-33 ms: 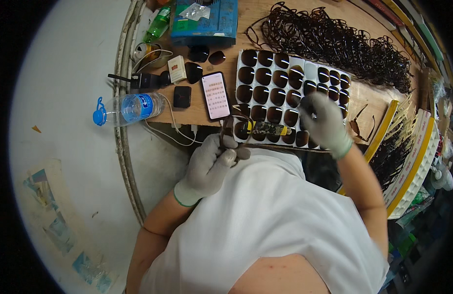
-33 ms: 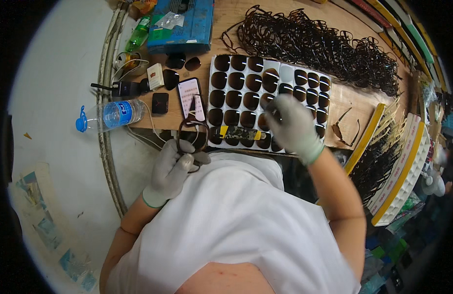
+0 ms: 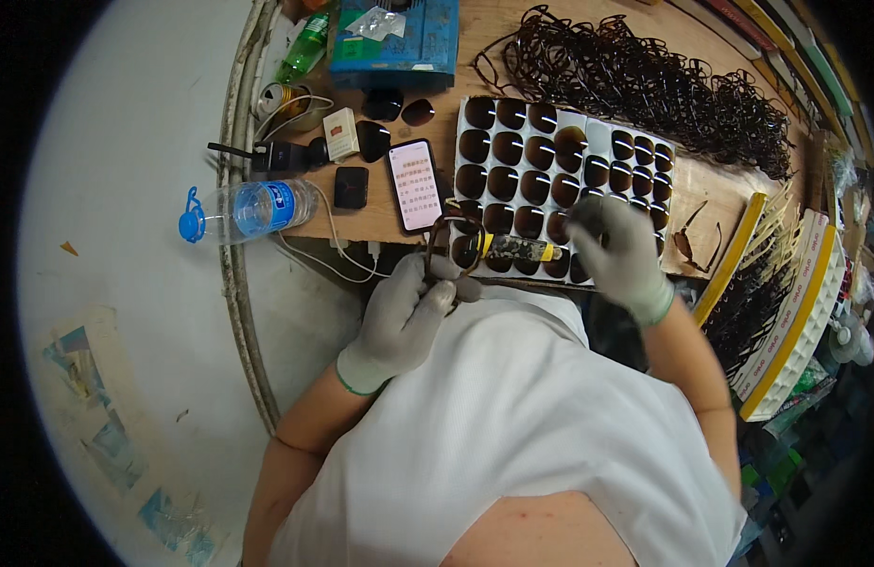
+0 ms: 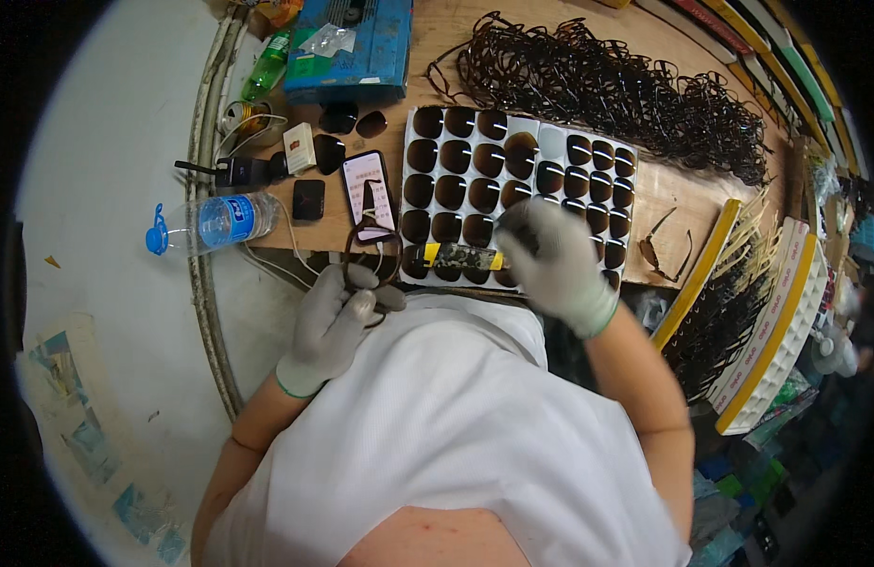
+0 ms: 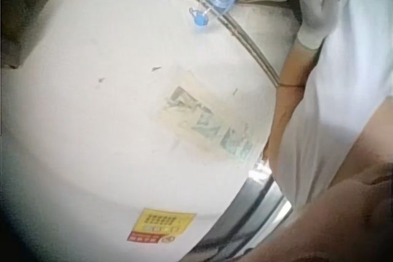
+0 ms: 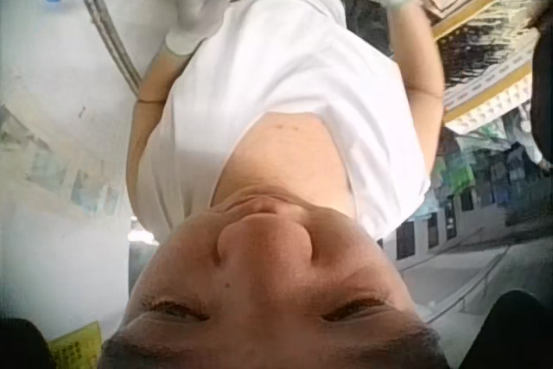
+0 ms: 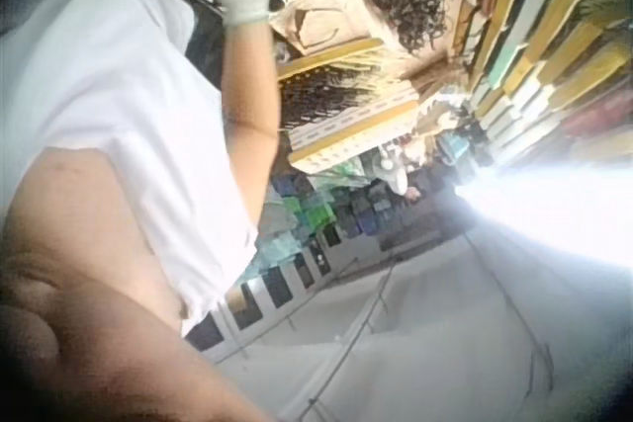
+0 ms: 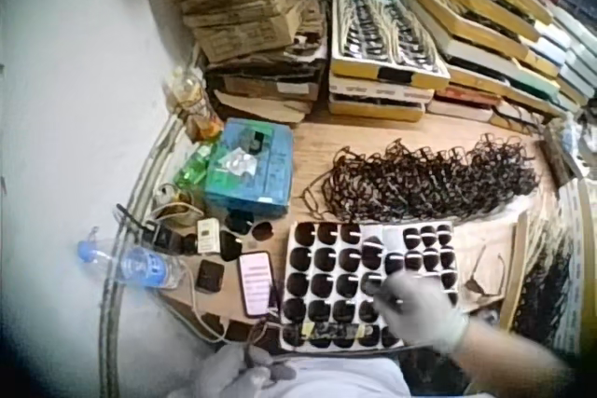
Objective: The person assembles sunglasses by hand, inserting lenses into frames and placing completed pairs into a tray. They repeatedly pick up frames and lenses, fit them together, and transfer finished units to a nearby container.
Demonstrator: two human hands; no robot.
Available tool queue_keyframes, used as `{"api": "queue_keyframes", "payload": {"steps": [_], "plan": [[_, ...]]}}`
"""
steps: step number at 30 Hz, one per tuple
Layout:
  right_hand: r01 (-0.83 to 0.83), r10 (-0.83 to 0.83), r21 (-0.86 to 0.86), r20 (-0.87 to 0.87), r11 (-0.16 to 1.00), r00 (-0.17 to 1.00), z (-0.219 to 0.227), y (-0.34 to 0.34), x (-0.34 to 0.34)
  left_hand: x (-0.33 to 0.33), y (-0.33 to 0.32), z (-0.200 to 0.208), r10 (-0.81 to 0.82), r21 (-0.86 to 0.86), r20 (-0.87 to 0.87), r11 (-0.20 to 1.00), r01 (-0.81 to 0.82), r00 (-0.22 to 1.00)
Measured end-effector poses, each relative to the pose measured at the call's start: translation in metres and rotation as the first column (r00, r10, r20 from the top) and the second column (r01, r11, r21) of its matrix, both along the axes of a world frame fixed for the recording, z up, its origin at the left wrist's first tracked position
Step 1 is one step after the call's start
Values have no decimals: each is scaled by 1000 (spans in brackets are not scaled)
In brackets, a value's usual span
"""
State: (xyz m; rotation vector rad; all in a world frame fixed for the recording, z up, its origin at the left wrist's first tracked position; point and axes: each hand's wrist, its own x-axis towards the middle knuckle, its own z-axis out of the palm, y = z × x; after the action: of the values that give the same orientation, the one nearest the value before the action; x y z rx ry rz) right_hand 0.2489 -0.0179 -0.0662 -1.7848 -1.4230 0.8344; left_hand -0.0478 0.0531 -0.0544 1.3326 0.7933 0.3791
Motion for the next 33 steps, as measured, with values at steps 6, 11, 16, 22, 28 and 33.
{"api": "queue_keyframes", "payload": {"steps": [6, 11, 16, 22, 28, 33], "plan": [[341, -307, -56, -587, 938, 749, 30, -26, -83, 39, 9, 12, -255, 142, -63, 955, 262, 965], [428, -386, -98, -644, 898, 661, 49, -49, -70, 64, 5, 25, -380, 102, -10, 920, 379, 925], [292, -328, -213, -837, 932, 438, 38, -85, -37, 93, -10, 42, -491, -48, 100, 866, 497, 865], [118, -173, -145, -946, 982, 276, 43, -131, 15, 124, -33, 66, -618, -175, 144, 753, 635, 773], [139, -198, -154, -896, 978, 397, 40, -136, 52, 170, -43, 68, -574, -1, -12, 819, 574, 819], [5, -206, -228, -873, 974, 441, 53, -136, 90, 178, -75, 60, -398, -67, 46, 914, 400, 916]]}}
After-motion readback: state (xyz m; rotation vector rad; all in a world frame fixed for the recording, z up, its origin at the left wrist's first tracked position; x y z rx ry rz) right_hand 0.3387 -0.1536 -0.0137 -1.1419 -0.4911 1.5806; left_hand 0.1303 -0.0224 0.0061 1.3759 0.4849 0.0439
